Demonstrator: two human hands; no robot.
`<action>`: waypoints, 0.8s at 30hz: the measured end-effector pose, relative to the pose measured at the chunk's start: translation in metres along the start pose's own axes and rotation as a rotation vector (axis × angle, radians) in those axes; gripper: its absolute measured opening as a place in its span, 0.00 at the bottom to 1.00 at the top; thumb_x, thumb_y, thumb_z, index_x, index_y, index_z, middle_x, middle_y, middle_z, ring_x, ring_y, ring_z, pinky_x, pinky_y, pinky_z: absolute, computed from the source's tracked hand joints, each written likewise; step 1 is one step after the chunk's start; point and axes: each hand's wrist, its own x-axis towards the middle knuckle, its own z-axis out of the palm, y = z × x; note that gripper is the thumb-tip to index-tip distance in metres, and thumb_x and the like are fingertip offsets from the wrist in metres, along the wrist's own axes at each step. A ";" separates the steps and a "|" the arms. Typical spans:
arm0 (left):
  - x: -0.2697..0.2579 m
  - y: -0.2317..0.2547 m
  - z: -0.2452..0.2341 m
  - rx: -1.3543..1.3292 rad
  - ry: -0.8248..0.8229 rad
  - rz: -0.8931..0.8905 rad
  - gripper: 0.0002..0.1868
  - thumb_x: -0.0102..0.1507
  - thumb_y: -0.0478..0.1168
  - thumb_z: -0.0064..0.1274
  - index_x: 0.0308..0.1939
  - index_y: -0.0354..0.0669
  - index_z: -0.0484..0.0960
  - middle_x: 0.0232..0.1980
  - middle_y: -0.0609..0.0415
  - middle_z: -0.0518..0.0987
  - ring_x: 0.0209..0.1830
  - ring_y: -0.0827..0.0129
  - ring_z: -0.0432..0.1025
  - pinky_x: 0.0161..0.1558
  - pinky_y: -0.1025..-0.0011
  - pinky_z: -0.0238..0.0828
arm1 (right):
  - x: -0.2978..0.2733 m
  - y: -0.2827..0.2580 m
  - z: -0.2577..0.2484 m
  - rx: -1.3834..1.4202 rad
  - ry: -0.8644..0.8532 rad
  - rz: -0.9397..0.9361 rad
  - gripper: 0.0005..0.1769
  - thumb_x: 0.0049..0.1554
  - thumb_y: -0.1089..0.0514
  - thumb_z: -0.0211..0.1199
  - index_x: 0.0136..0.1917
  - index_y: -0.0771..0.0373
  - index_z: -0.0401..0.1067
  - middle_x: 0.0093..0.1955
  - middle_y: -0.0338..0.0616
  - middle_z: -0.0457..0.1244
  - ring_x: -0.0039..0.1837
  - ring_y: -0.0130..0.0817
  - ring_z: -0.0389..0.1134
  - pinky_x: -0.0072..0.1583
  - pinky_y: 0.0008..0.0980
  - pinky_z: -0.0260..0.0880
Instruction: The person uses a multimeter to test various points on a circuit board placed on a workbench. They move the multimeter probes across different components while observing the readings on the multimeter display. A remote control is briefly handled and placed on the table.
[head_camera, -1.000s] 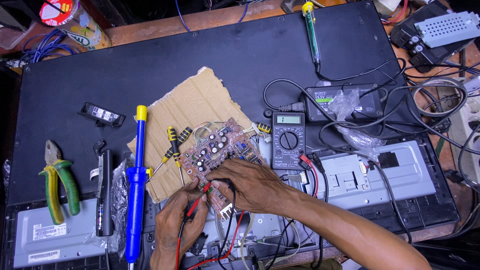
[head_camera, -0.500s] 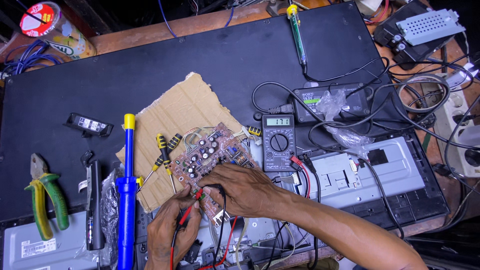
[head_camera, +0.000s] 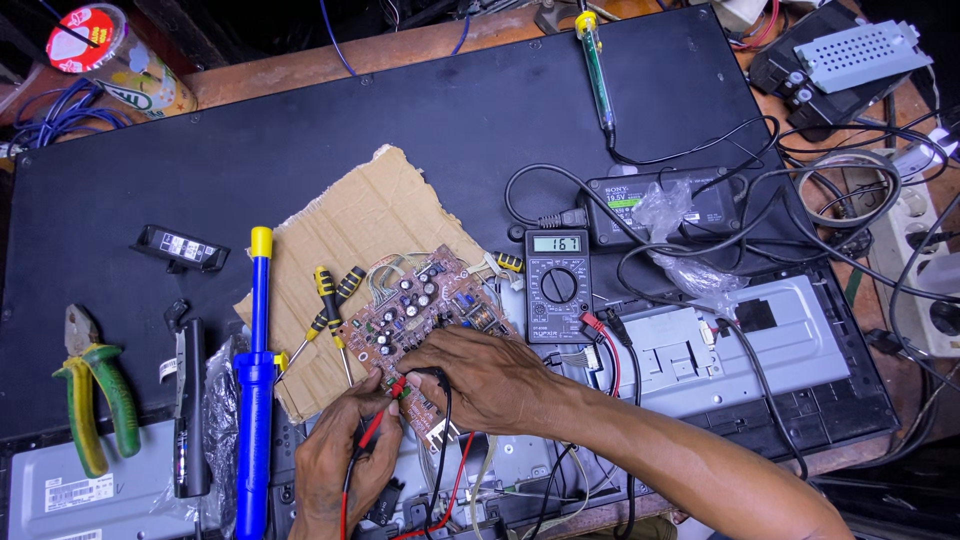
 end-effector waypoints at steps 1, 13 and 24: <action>0.000 0.000 0.000 0.000 0.000 0.000 0.01 0.62 0.35 0.56 0.35 0.43 0.80 0.48 0.50 0.86 0.58 0.69 0.80 0.55 0.73 0.76 | 0.000 0.000 -0.001 0.000 0.000 0.000 0.10 0.66 0.61 0.53 0.60 0.61 0.69 0.46 0.44 0.62 0.48 0.45 0.66 0.52 0.41 0.69; -0.001 -0.002 0.000 -0.002 -0.003 -0.002 0.01 0.62 0.35 0.56 0.36 0.43 0.80 0.50 0.49 0.86 0.58 0.68 0.80 0.56 0.72 0.75 | 0.000 0.001 0.001 0.012 0.004 -0.009 0.11 0.66 0.61 0.53 0.60 0.62 0.70 0.47 0.45 0.63 0.49 0.45 0.67 0.54 0.41 0.69; -0.002 -0.001 0.000 -0.011 -0.019 -0.046 0.03 0.61 0.35 0.56 0.39 0.43 0.82 0.55 0.47 0.85 0.58 0.67 0.80 0.58 0.72 0.74 | 0.000 -0.001 0.000 -0.031 -0.015 0.030 0.10 0.66 0.59 0.53 0.60 0.59 0.70 0.46 0.42 0.63 0.49 0.44 0.67 0.51 0.40 0.70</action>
